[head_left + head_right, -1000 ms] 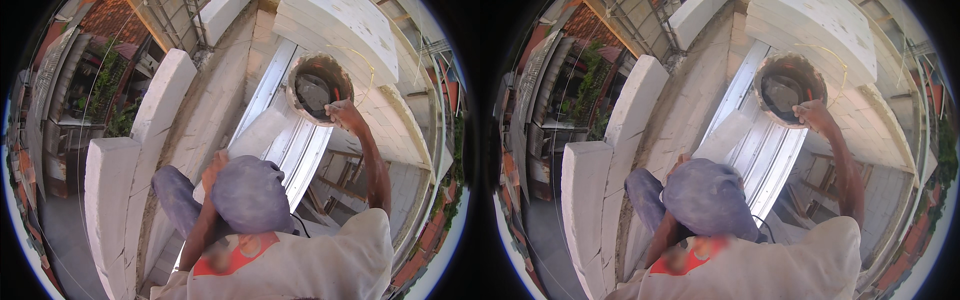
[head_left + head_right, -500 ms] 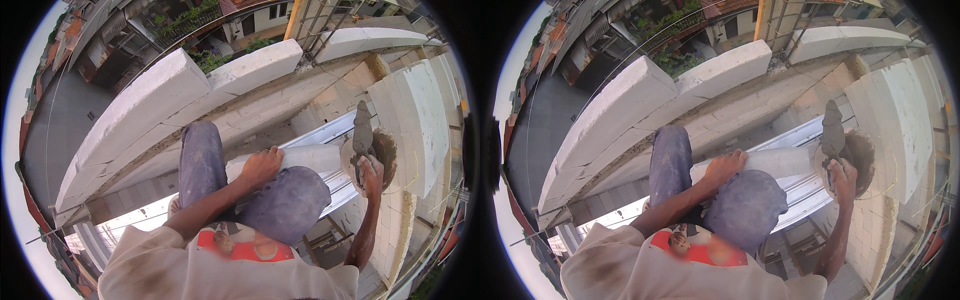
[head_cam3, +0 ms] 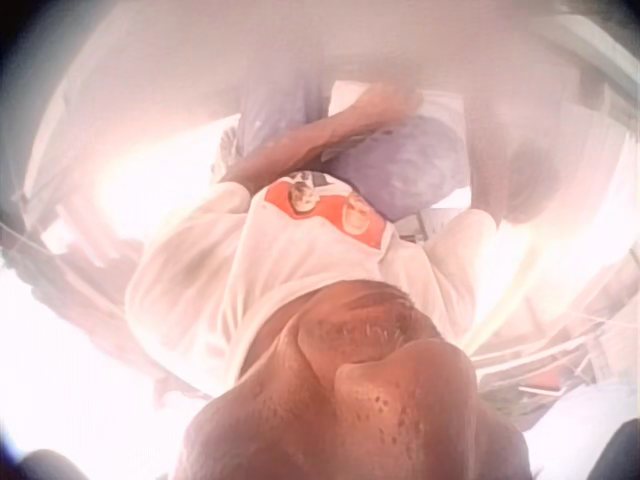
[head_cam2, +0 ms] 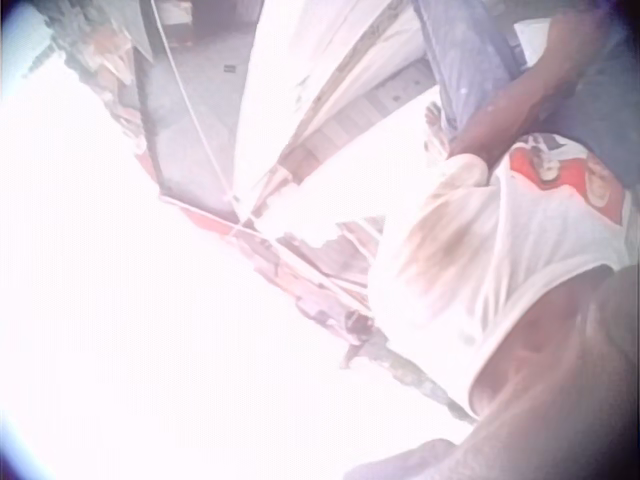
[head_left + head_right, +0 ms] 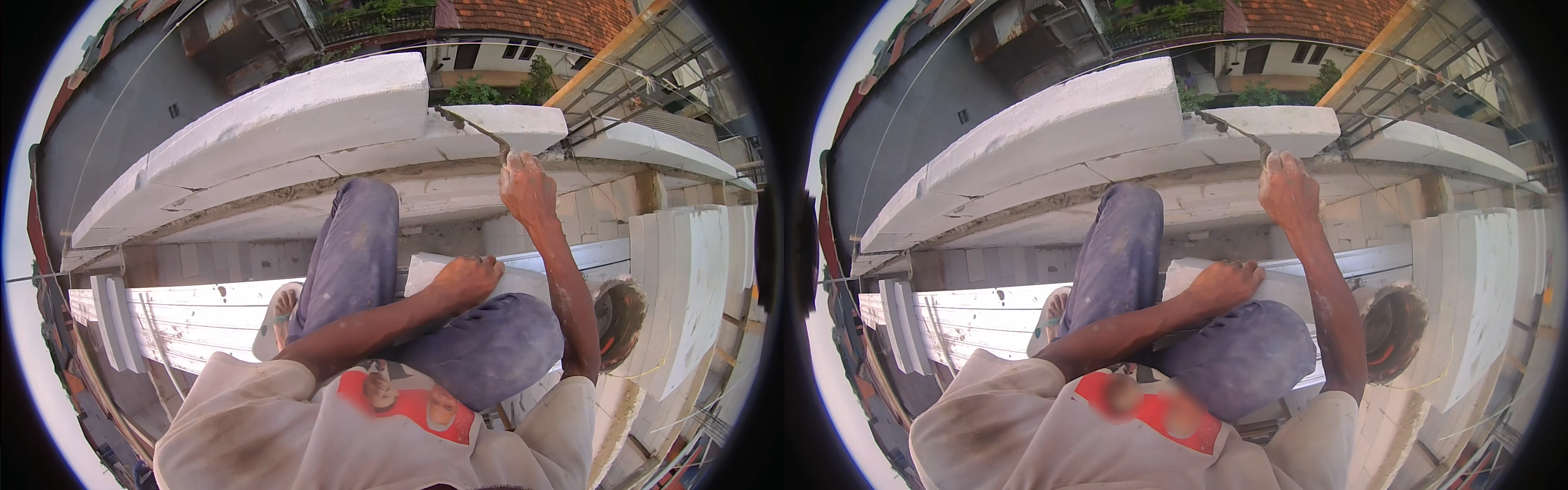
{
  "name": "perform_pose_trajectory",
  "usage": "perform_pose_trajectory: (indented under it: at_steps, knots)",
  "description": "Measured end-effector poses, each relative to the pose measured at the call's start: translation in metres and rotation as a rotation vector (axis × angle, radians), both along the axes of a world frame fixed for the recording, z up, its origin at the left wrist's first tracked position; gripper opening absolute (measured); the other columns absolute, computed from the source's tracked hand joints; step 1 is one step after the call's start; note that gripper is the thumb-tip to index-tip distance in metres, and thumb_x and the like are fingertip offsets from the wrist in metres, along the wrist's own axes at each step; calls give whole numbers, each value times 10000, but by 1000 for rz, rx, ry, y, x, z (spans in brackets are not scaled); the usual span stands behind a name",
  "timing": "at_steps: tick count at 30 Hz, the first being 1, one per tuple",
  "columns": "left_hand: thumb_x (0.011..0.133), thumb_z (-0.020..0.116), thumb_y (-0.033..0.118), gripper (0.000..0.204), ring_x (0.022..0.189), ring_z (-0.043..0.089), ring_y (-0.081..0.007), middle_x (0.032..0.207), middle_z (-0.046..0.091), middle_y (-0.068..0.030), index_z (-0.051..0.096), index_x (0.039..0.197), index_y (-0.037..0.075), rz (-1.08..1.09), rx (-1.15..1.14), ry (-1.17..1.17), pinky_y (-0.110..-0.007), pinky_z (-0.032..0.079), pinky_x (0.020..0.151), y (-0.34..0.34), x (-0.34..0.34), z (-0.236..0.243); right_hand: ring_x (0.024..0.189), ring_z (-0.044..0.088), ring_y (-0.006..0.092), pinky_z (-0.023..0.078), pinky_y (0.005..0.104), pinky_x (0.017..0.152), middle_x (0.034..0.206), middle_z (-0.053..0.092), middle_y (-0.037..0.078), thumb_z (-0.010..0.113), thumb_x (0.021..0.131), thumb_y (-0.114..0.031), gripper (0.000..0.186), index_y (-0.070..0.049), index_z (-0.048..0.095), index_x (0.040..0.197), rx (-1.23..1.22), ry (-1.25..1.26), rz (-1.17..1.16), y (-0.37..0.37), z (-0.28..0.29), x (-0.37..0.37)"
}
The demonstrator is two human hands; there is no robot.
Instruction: The person measures and cuts white rectangular tiles on a rooftop, then applies mortar to the edges and places the tiles onto a wall structure. The person uses a long white rod for measuring and a trowel for applying mortar.
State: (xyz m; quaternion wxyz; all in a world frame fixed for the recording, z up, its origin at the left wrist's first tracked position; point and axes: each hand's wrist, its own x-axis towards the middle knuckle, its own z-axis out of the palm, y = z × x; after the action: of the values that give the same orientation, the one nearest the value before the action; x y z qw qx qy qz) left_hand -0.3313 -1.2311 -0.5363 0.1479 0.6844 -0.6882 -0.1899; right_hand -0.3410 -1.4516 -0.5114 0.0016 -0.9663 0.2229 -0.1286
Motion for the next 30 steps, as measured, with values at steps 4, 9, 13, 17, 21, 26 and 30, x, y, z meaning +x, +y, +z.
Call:
perform_pose_trajectory:
  at_steps: [4, 9, 13, 17, 21, 26, 30]
  knots:
    - [910, 630, 83, 238, 894, 768, -356, 1076, 684, -223, 617, 1116, -36, 3, -16, 8, -446, 634, 731, -1, -1, -4, 1057, 624, 204, 565, 366, 795, 1146, 634, 26, 719, 875, -186, 596, -6, 620, 1435, -446, 122, 49, 6, -28, 20]
    - [908, 630, 88, 196, 883, 771, -334, 1033, 687, -204, 624, 1066, -28, 7, -44, -37, -434, 636, 706, 3, 2, -6, 1036, 605, 174, 560, 341, 811, 1095, 599, 11, 713, 882, -168, 636, 5, 590, 1482, -527, 156, -3, -15, -43, 12]
    - [912, 628, 80, 215, 913, 768, -333, 1045, 684, -196, 618, 1097, -30, -6, -30, -27, -431, 637, 726, 0, -1, -4, 1090, 625, 187, 582, 357, 838, 1150, 614, 25, 708, 907, -163, 588, -2, 599, 1462, -504, 220, -197, -55, -56, -9]
    - [917, 631, 83, 230, 923, 764, -340, 1063, 678, -191, 611, 1120, -24, -9, -47, -20, -432, 640, 743, -1, 1, -5, 1229, 648, 247, 615, 406, 881, 1273, 629, 69, 710, 925, -164, 506, -25, 617, 1402, -291, 196, -418, -70, -36, -47]
    - [939, 611, 115, 232, 926, 761, -350, 1075, 669, -192, 603, 1129, -18, -2, -1, -72, -443, 641, 748, -2, 2, -17, 1082, 702, 449, 580, 511, 898, 1152, 706, 236, 661, 1007, -246, 394, 22, 644, 1294, 145, 68, -625, -34, 27, -132]
    - [931, 637, 91, 199, 923, 780, -307, 1072, 706, -165, 622, 1101, -12, -43, 43, -137, -414, 655, 742, -9, 0, -9, 1000, 711, 482, 560, 522, 863, 1020, 728, 313, 664, 1020, -328, 376, 33, 715, 1110, 149, 27, -885, 10, 89, -288]
    - [971, 589, 138, 228, 1033, 748, -344, 1143, 673, -178, 572, 1160, 11, -46, 181, -77, -449, 638, 785, -14, -4, 13, 954, 735, 474, 580, 533, 842, 976, 748, 291, 683, 992, -323, 331, -9, 767, 1054, 254, 303, -1140, 35, 117, -376]
